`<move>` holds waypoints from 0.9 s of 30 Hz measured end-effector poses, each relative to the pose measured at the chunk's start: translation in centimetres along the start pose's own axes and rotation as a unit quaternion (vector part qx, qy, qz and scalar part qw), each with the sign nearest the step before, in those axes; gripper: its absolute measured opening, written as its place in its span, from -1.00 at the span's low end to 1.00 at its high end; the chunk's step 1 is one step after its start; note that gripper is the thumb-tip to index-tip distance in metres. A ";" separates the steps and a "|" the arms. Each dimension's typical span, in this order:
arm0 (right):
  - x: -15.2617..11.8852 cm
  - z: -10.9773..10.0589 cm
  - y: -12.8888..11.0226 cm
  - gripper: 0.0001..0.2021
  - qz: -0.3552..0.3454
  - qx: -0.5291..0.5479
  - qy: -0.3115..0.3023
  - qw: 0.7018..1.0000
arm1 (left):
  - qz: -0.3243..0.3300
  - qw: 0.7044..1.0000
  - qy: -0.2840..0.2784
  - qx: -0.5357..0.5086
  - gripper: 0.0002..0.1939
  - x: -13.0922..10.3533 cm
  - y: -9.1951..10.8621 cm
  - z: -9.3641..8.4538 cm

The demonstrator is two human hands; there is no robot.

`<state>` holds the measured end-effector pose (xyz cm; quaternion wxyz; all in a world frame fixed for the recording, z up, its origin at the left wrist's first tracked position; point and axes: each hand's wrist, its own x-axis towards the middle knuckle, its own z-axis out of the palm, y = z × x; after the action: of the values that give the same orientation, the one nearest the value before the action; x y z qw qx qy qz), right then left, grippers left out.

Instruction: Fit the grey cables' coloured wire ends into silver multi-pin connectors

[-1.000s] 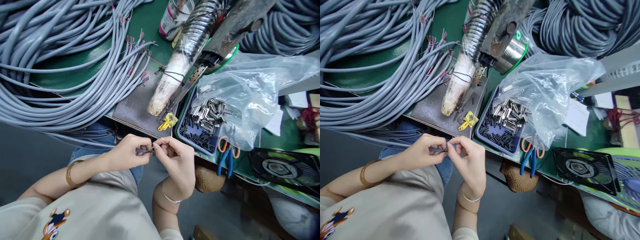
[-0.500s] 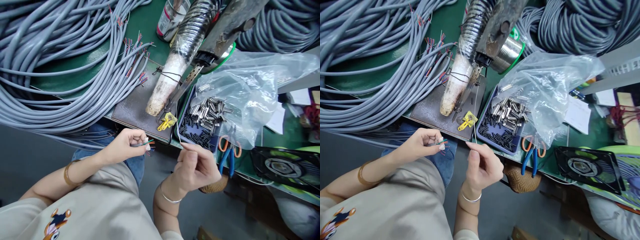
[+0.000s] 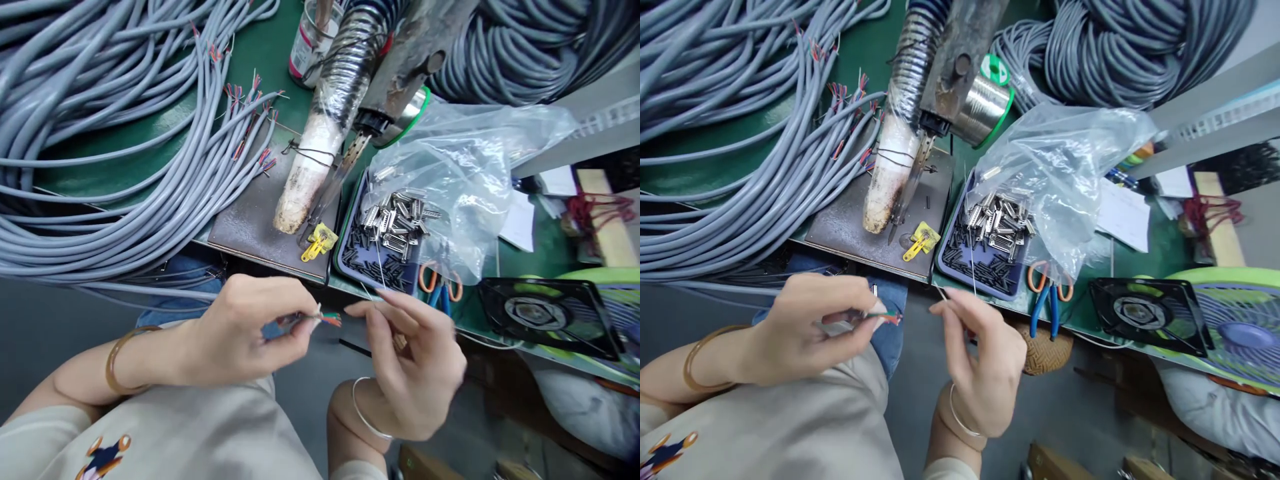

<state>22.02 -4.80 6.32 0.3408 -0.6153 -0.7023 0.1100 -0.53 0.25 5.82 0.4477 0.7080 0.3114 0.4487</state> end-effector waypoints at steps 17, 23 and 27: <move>8.0 -0.9 14.7 -0.65 0.062 -0.230 0.009 0.971 | -0.320 0.775 0.078 -0.539 -0.68 -0.8 -7.2 -1.7; 7.9 -0.9 14.0 -0.57 0.100 -0.135 -0.016 0.986 | -0.278 0.766 0.042 -0.578 -0.59 -1.3 -7.9 -2.3; 7.4 -0.3 13.6 -0.56 0.110 -0.098 -0.003 0.989 | -0.251 0.762 0.014 -0.596 -0.53 -1.6 -8.1 -2.5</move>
<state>32.87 5.00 1.32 0.2628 -0.7187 -0.6389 0.0792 -3.81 3.02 -1.62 0.8718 0.1879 0.1542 0.4253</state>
